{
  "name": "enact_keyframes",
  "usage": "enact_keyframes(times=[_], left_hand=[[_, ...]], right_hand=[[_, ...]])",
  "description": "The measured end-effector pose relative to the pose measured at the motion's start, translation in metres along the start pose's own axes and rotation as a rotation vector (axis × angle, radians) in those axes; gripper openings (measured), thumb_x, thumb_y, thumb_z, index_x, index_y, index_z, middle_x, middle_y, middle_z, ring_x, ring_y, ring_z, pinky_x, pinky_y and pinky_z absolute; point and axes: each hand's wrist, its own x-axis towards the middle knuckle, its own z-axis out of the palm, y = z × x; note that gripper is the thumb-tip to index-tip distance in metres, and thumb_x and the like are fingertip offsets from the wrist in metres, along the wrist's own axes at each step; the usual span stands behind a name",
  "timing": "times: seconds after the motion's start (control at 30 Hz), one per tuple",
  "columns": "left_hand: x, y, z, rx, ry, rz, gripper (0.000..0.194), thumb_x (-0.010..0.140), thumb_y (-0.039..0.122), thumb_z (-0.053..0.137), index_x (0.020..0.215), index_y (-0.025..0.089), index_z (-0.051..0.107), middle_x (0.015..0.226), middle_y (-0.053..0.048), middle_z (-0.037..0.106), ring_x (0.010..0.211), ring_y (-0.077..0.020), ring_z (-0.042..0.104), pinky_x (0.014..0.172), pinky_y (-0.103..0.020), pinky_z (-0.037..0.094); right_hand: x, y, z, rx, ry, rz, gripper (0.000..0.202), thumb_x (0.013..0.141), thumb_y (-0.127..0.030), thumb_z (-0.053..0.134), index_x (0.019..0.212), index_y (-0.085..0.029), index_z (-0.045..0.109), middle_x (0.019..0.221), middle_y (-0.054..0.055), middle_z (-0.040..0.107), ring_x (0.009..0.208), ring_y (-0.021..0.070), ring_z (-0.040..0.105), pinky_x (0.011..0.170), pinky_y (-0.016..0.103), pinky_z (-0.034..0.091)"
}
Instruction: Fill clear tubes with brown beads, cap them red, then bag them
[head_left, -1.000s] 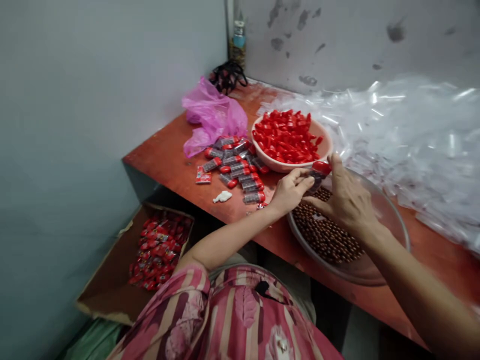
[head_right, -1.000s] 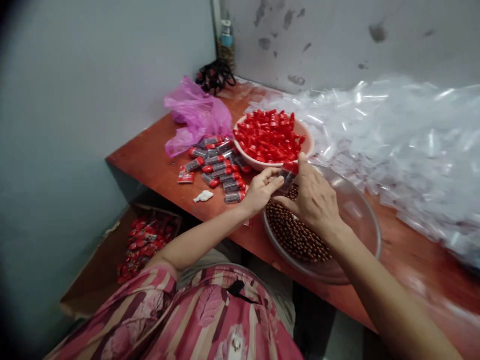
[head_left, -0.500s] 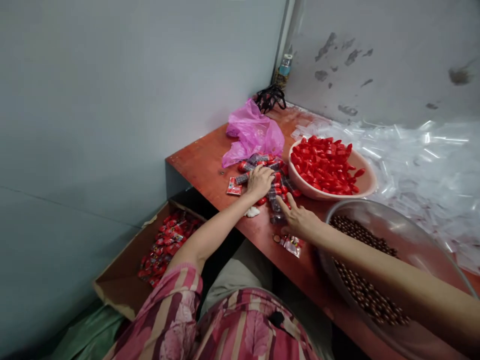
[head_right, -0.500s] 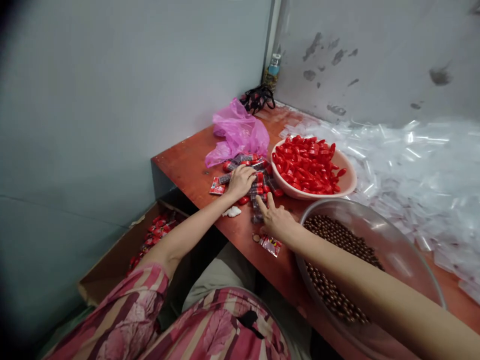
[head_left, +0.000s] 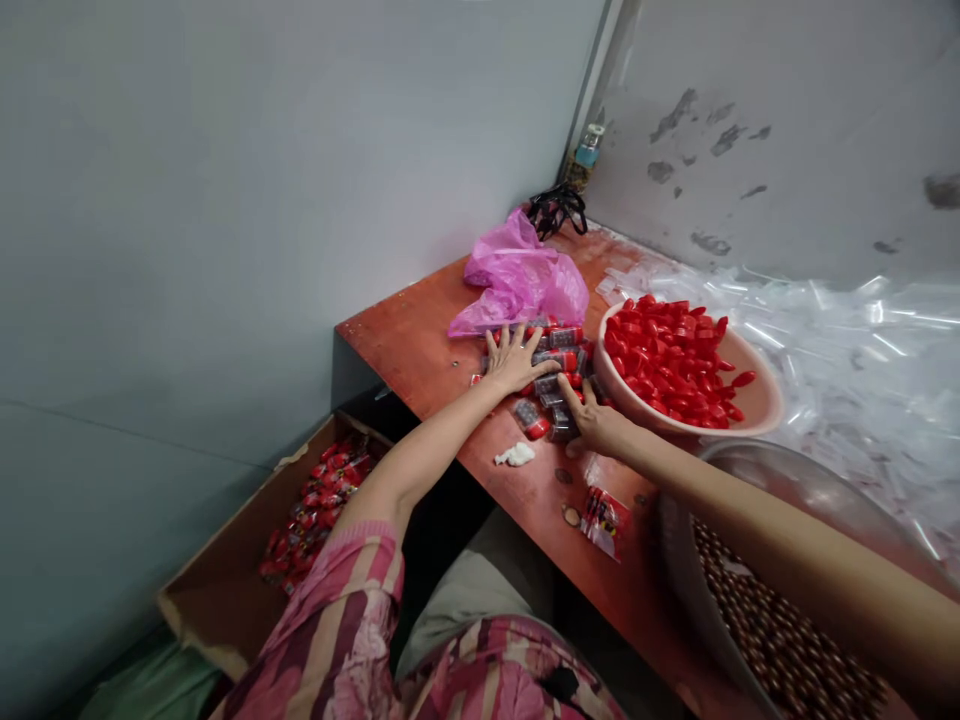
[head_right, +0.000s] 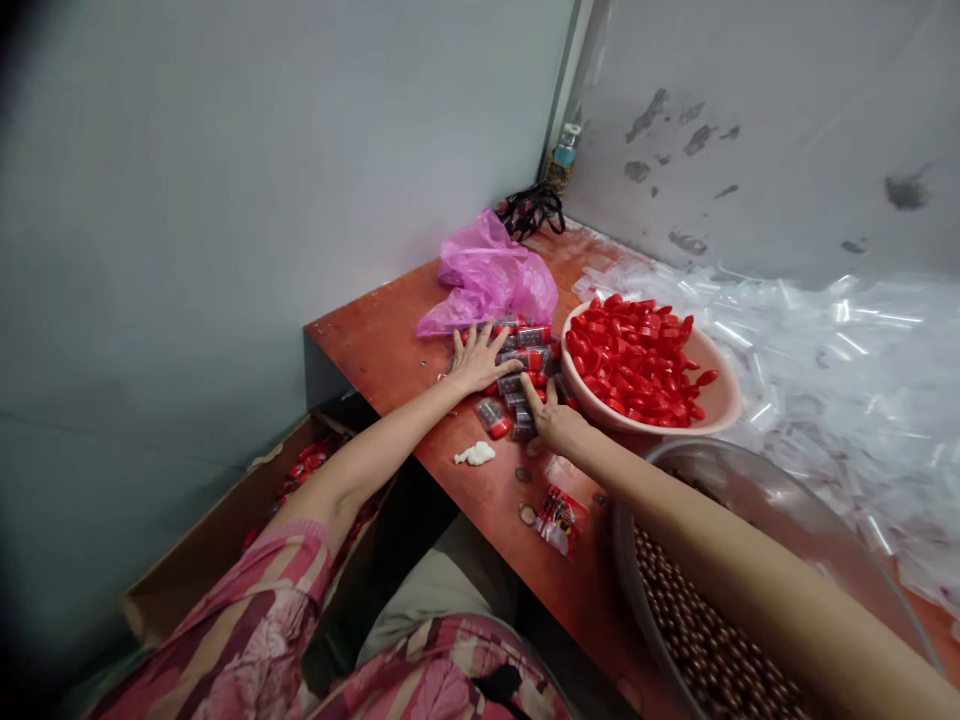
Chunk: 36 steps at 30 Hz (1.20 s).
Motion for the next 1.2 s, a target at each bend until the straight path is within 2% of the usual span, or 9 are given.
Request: enact_keyframes(times=[0.13, 0.23, 0.33, 0.43, 0.6, 0.7, 0.87, 1.0, 1.2], left_hand=[[0.022, -0.006, -0.016, 0.080, 0.193, 0.071, 0.069, 0.090, 0.063, 0.032, 0.145, 0.022, 0.041, 0.154, -0.011, 0.036, 0.140, -0.0335, 0.030, 0.115, -0.054, 0.020], [0.058, -0.011, -0.032, 0.113, 0.246, 0.110, 0.058, 0.094, 0.052, 0.032, 0.144, 0.024, 0.043, 0.156, -0.008, 0.033, 0.143, -0.0332, 0.023, 0.117, -0.056, 0.012], [0.104, -0.015, -0.040, 0.126, 0.126, 0.141, 0.057, 0.093, 0.052, 0.033, 0.145, 0.028, 0.040, 0.158, -0.005, 0.028, 0.147, -0.0379, 0.012, 0.113, -0.067, 0.000], [0.147, -0.022, -0.037, 0.106, -0.016, 0.106, 0.060, 0.091, 0.056, 0.033, 0.145, 0.030, 0.041, 0.159, -0.004, 0.026, 0.147, -0.0406, 0.009, 0.111, -0.071, -0.001], [0.189, -0.059, -0.023, 0.130, -0.166, -0.126, 0.059, 0.088, 0.055, 0.043, 0.134, 0.021, 0.056, 0.147, -0.015, 0.046, 0.140, -0.0436, 0.027, 0.109, -0.073, 0.007], [0.197, -0.095, -0.022, 0.141, -0.132, -0.272, 0.053, 0.090, 0.047, 0.045, 0.129, 0.013, 0.059, 0.138, -0.019, 0.054, 0.132, -0.0388, 0.040, 0.109, -0.070, 0.014], [0.196, -0.140, -0.026, 0.195, -0.093, -0.349, 0.046, 0.089, 0.040, 0.050, 0.125, 0.012, 0.061, 0.136, -0.015, 0.056, 0.133, -0.0342, 0.038, 0.110, -0.067, 0.014], [0.196, -0.142, -0.026, 0.206, -0.116, -0.371, 0.048, 0.087, 0.039, 0.054, 0.125, 0.011, 0.060, 0.137, -0.015, 0.054, 0.133, -0.0347, 0.035, 0.107, -0.073, 0.009], [0.175, -0.137, -0.050, 0.156, -0.228, -0.250, 0.057, 0.092, 0.045, 0.043, 0.143, 0.020, 0.041, 0.152, -0.011, 0.038, 0.138, -0.0386, 0.027, 0.108, -0.073, 0.014]], right_hand=[[0.012, -0.006, -0.012, -0.069, 0.001, 0.018, 0.127, 0.067, -0.030, 0.082, 0.153, -0.016, -0.012, 0.152, 0.041, 0.001, 0.115, 0.0452, 0.059, 0.092, 0.045, 0.050], [0.015, -0.012, -0.019, -0.130, -0.033, 0.000, 0.129, 0.065, -0.029, 0.084, 0.153, -0.014, -0.009, 0.150, 0.043, 0.009, 0.111, 0.0449, 0.062, 0.091, 0.045, 0.051], [0.021, -0.015, -0.021, -0.162, -0.038, -0.030, 0.133, 0.061, -0.029, 0.086, 0.153, -0.013, -0.008, 0.150, 0.043, 0.012, 0.112, 0.0443, 0.061, 0.091, 0.045, 0.052], [0.027, -0.013, -0.019, -0.210, -0.003, -0.073, 0.139, 0.057, -0.033, 0.089, 0.153, -0.013, -0.010, 0.149, 0.043, 0.014, 0.106, 0.0444, 0.064, 0.088, 0.045, 0.054], [0.034, -0.012, -0.019, -0.266, -0.017, -0.072, 0.142, 0.055, -0.039, 0.089, 0.153, -0.015, -0.009, 0.151, 0.041, 0.014, 0.100, 0.0444, 0.067, 0.081, 0.046, 0.056], [0.039, -0.012, -0.024, -0.236, -0.057, -0.060, 0.139, 0.057, -0.037, 0.088, 0.153, -0.012, -0.008, 0.150, 0.042, 0.014, 0.101, 0.0448, 0.066, 0.083, 0.045, 0.054], [0.060, -0.005, -0.030, -0.045, -0.101, -0.064, 0.140, 0.060, -0.039, 0.085, 0.150, -0.022, -0.021, 0.155, 0.036, 0.004, 0.104, 0.0427, 0.066, 0.085, 0.043, 0.052], [0.074, -0.001, -0.030, 0.006, -0.090, -0.032, 0.143, 0.058, -0.047, 0.084, 0.149, -0.026, -0.023, 0.156, 0.034, 0.003, 0.111, 0.0466, 0.061, 0.088, 0.046, 0.048], [0.094, -0.006, -0.040, 0.060, -0.001, 0.044, 0.144, 0.057, -0.058, 0.081, 0.149, -0.024, -0.024, 0.150, 0.033, 0.025, 0.119, 0.0475, 0.053, 0.093, 0.049, 0.044]])
